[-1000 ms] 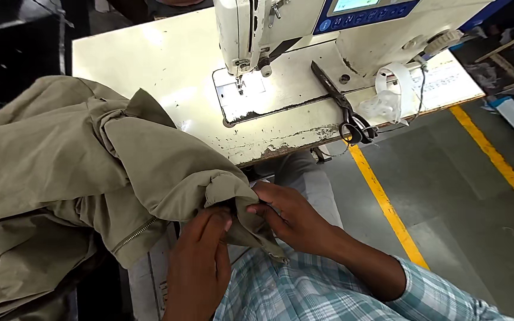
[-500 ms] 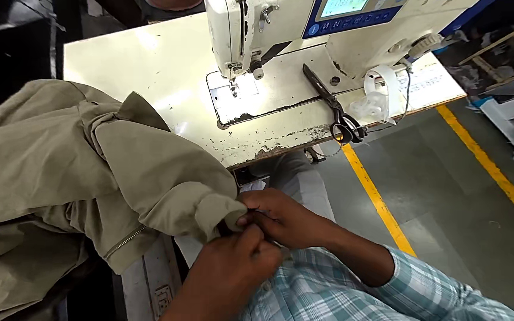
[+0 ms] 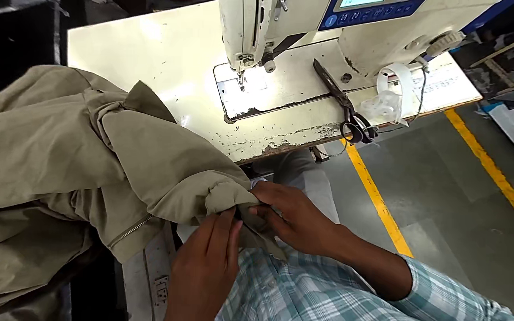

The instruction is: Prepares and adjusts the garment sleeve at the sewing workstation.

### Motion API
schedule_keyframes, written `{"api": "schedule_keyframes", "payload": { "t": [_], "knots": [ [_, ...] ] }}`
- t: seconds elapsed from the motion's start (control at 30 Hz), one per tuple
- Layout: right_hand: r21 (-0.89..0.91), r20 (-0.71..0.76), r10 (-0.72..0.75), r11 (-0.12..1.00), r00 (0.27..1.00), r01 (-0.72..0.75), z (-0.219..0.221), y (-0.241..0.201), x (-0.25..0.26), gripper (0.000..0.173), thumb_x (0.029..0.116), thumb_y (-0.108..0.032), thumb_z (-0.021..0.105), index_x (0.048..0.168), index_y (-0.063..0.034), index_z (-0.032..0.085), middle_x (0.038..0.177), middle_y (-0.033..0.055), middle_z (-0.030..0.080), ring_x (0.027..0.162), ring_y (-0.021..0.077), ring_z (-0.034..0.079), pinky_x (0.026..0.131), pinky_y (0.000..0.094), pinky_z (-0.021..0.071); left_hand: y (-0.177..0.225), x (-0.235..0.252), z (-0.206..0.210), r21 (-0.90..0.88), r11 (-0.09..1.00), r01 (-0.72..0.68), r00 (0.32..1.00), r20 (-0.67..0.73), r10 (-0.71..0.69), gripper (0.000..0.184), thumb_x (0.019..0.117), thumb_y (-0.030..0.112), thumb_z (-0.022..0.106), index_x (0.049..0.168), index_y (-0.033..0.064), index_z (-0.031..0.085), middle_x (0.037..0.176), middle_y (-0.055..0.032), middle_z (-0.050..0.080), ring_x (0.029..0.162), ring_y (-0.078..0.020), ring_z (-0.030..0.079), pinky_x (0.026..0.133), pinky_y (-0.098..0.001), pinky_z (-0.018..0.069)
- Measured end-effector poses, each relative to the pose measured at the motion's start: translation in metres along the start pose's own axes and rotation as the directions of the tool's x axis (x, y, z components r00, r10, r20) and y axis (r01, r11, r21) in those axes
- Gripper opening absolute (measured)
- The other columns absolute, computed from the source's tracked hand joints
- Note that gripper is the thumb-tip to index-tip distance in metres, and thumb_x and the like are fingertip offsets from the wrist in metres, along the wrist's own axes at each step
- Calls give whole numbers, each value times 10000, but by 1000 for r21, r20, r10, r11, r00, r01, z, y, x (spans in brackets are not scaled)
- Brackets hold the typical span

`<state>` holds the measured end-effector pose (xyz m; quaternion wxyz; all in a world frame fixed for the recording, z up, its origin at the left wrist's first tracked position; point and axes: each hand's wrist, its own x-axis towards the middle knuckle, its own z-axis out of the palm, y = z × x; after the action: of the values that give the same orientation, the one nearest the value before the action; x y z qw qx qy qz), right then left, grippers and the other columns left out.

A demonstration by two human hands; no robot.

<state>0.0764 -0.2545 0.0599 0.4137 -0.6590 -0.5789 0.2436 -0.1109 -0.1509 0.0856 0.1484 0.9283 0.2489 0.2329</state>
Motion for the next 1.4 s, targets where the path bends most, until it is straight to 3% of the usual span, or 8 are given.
{"api": "schedule_keyframes", "payload": {
  "t": [0.23, 0.4, 0.57, 0.77, 0.97, 1.13, 1.27, 1.4],
  "knots": [
    [28, 6, 45, 999, 999, -45, -8, -5, 2, 191, 1055, -250, 550, 1017, -110, 674, 888, -38, 613, 815, 57, 612, 721, 251, 550, -20, 10, 0, -6, 999, -53, 996, 68, 54, 240, 982, 231, 587, 907, 150, 799, 792, -14, 640, 621, -121, 608, 491, -270, 489],
    [28, 12, 38, 999, 999, -39, -11, -4, 2, 170, 1046, -233, 569, 1021, -108, 681, 934, -31, 640, 878, 60, 631, 785, 260, 566, -18, 5, -1, -195, 981, -13, 988, 149, 43, 280, 1042, 280, 499, 927, 136, 710, 929, -18, 618, 696, -64, 589, 533, -205, 496],
    [213, 73, 46, 975, 996, -60, -10, 0, 7, 134, 1036, -168, 588, 1020, -75, 683, 931, -3, 661, 862, 73, 647, 781, 268, 574, -9, 6, 6, -293, 952, -84, 976, 167, 138, 132, 954, 71, 473, 1014, 120, 580, 1125, -70, 596, 641, -92, 585, 475, -222, 494],
    [298, 202, 20, 951, 979, -80, -10, 4, 9, 155, 1052, -144, 562, 1036, -48, 682, 908, 13, 662, 831, 69, 637, 762, 252, 558, -38, 17, 0, -586, 809, -50, 804, 457, 381, 144, 1055, 120, 415, 1073, 123, 558, 897, -6, 613, 569, -68, 584, 491, -237, 539],
    [338, 194, -27, 940, 981, -41, -2, -1, 21, 177, 1047, -121, 537, 1079, -27, 684, 921, 39, 680, 852, 77, 650, 776, 262, 559, -11, 22, -13, -274, 922, -274, 854, 372, 364, 127, 901, -2, 504, 966, 96, 553, 843, -77, 610, 507, -202, 576, 371, -359, 459],
    [-98, 71, -58, 993, 996, 65, -2, -9, 11, 190, 1026, -187, 564, 1072, -96, 724, 944, 11, 711, 899, 141, 672, 789, 337, 564, -30, 4, -18, 203, 971, -128, 961, 268, 70, 240, 665, -89, 678, 896, -23, 681, 745, -210, 645, 556, -385, 659, 433, -505, 509],
    [-159, -26, -67, 985, 997, 62, 9, -19, 9, 203, 1034, -261, 580, 1055, -99, 699, 884, -3, 654, 810, 111, 642, 708, 288, 556, 3, -8, -35, -243, 959, 145, 940, 335, -57, 252, 1053, 147, 454, 969, -8, 635, 897, -117, 686, 757, -188, 681, 633, -330, 575],
    [-272, -248, -216, 951, 944, 146, 16, -28, 11, 171, 939, -222, 685, 1054, -102, 722, 863, -1, 650, 753, 93, 634, 603, 241, 532, 13, -9, -14, -599, 700, 389, 921, 269, -282, 617, 1032, 581, 459, 1121, -7, 625, 906, -21, 673, 768, -70, 663, 685, -269, 599]
  ]
}}
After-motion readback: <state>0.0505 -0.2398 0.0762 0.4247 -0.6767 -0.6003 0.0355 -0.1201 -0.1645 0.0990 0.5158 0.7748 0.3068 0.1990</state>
